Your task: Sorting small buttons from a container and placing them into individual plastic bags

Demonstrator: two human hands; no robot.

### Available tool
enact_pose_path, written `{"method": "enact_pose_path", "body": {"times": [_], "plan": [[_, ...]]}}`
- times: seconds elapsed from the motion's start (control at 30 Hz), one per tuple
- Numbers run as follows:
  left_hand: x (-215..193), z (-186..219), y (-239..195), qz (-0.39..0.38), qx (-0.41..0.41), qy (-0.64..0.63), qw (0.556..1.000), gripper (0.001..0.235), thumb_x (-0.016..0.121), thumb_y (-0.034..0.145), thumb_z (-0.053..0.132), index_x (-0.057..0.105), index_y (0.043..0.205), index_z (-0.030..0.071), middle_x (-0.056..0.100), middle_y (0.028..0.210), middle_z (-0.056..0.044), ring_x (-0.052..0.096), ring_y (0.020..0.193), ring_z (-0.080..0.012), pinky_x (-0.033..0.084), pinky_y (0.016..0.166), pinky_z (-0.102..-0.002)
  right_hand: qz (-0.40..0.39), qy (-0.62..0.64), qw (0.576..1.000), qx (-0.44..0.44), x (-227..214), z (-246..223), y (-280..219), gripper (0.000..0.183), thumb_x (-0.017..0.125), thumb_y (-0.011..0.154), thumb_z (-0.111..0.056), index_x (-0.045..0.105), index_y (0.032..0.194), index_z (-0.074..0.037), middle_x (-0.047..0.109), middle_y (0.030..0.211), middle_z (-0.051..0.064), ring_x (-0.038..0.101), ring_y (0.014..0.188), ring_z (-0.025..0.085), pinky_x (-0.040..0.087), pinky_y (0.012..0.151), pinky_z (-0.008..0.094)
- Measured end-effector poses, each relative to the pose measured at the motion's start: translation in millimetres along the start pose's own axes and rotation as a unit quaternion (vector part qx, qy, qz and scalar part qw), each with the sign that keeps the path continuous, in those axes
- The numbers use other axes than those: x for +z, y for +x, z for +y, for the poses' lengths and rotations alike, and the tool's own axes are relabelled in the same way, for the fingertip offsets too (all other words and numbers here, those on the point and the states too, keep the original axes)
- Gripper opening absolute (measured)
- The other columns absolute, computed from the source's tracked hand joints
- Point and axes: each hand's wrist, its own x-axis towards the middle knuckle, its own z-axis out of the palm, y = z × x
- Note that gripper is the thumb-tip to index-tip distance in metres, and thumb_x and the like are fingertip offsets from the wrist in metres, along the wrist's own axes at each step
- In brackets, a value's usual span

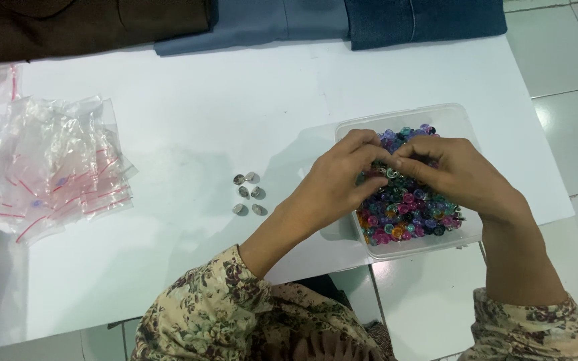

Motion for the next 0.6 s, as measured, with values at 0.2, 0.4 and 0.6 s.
{"method": "enact_pose_path", "body": {"times": [0.2, 0.4, 0.6], "plan": [[9.7, -5.7, -2.1, 0.032, 0.082, 0.080, 0.993, 0.042, 0.084, 0.086, 0.005, 0.055, 0.117, 0.008, 0.056, 0.125, -0.015, 0.061, 0.112, -0.0315, 0.053, 0.095, -0.041, -0.038, 0.064, 0.997, -0.027, -0.2, 7.1, 0.4, 0.022, 0.063, 0.099, -0.019, 0.081, 0.102, -0.008, 0.077, 0.090, 0.000, 0.062, 0.085, 0.010, 0.048, 0.080, 0.027], [13.5, -8.3, -4.9, 0.055, 0.132, 0.100, 0.985, 0.029, 0.079, 0.093, 0.006, 0.060, 0.116, 0.008, 0.057, 0.119, -0.015, 0.063, 0.107, -0.0328, 0.057, 0.091, -0.042, -0.065, 0.094, 0.993, -0.025, -4.7, 13.7, 2.2, 0.027, 0.060, 0.099, -0.020, 0.081, 0.106, -0.005, 0.081, 0.096, 0.004, 0.068, 0.092, 0.013, 0.052, 0.083, 0.029], [15.0, -7.7, -7.9, 0.054, 0.141, 0.152, 0.977, 0.029, 0.077, 0.097, 0.008, 0.058, 0.118, 0.012, 0.058, 0.125, -0.016, 0.066, 0.106, -0.0323, 0.059, 0.080, -0.042, -0.082, 0.136, 0.987, -0.025, -3.8, 10.1, 1.9, 0.027, 0.061, 0.100, -0.018, 0.082, 0.098, -0.001, 0.080, 0.090, 0.006, 0.068, 0.087, 0.013, 0.053, 0.081, 0.029]]}}
